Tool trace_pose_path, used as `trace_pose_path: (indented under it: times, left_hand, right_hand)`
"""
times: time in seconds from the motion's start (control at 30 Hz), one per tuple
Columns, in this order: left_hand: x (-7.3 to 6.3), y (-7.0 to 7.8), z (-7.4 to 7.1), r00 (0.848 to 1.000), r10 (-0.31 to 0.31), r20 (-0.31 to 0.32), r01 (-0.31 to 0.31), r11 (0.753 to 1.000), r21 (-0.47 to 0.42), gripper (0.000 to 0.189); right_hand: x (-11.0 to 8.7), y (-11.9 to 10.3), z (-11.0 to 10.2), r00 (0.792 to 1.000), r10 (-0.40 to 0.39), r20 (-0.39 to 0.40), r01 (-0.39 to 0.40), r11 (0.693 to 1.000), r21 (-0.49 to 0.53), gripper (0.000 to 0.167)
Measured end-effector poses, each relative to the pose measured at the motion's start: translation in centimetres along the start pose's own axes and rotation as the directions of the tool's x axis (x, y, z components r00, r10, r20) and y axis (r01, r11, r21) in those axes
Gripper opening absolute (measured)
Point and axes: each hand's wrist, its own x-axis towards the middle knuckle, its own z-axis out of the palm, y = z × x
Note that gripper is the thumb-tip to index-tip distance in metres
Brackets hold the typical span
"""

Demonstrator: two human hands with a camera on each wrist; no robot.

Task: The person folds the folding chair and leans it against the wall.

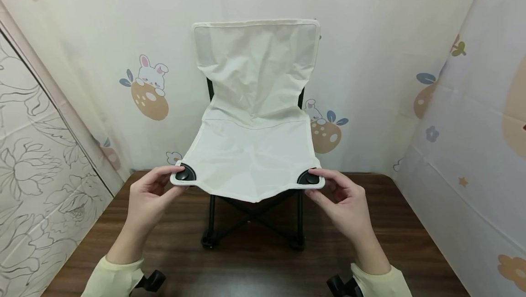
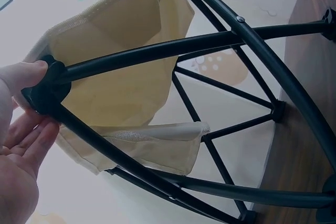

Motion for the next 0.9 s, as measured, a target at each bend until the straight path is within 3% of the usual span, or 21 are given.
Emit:
trace_pose_path:
  times: [0.9]
  left_hand:
    - [0.32,0.08,0.63,1.000,-0.012,-0.018,0.012,1.000,-0.003,0.043]
  right_hand:
    - [0.57,-0.09,0.09,1.000,-0.018,0.005,0.018,1.000,0.005,0.048]
